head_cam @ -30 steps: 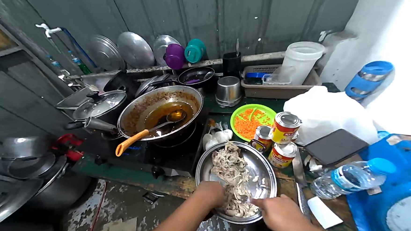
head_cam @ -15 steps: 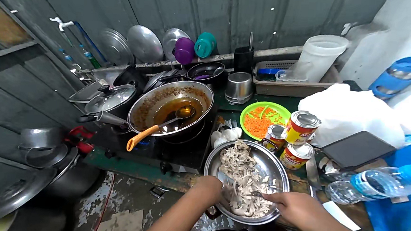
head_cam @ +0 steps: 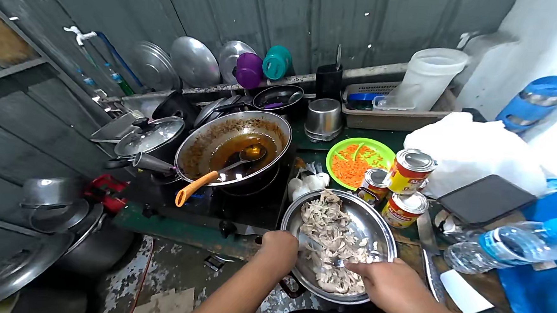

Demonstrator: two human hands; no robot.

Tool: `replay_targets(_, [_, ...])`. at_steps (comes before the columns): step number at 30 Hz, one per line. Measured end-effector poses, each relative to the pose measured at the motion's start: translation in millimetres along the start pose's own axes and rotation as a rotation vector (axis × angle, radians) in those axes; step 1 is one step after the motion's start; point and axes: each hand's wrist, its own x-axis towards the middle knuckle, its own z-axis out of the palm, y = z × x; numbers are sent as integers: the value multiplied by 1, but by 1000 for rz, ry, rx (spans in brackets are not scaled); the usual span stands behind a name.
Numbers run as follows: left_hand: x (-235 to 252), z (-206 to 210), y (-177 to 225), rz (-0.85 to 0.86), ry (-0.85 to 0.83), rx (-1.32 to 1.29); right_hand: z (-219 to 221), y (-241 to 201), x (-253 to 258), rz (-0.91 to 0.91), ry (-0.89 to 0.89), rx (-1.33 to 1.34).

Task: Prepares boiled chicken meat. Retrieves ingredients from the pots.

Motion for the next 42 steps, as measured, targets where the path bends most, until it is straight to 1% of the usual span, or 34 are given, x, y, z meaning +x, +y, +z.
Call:
replay_targets(3, [7, 7, 9, 25, -13, -9, 13, -14, 12, -29, -7, -12])
replay_targets(5, [13, 13, 16, 5, -20, -11, 25, -16, 16, -25, -21, -35])
replay_targets(9, [5, 7, 12, -20, -31, 4, 13, -6, 2, -3, -59, -40])
replay_targets(12, [-2, -1, 5, -30, -22, 12, 4, -2, -1, 1, -13, -23])
replay_targets(16, [2, -3, 5, -39, -14, 12, 5, -13, 13, -27, 46, 20])
replay_targets(19, [6, -2, 12, 13, 3, 20, 4, -15, 13, -16, 54, 4])
replay_targets(22, [8, 5, 17, 75, 25, 34, 3, -1, 3, 9, 103, 16])
replay_targets(24, [11, 9, 23, 76, 14, 41, 1, 6, 0, 27, 71, 14])
replay_targets(26, [14, 9, 26, 58, 8, 44, 3, 2, 4, 4, 40, 23])
replay_targets(29, [16, 6, 28, 25, -12, 33, 24, -9, 18, -48, 0, 11])
replay_targets(31, [17, 6, 25, 20, -10, 28, 29, -5, 18, -36, -14, 1])
replay_targets(34, [19, 8, 20, 56, -6, 43, 11, 5, 3, 16, -64, -19])
replay_targets(37, [19, 14, 17, 101, 23, 97, -2, 1, 4, -6, 14, 18])
replay_targets(40, [17, 20, 15, 121, 43, 130, 14, -10, 25, -47, 32, 42])
replay_targets(42, [16, 18, 15, 133, 32, 144, 27, -5, 32, -51, 11, 32])
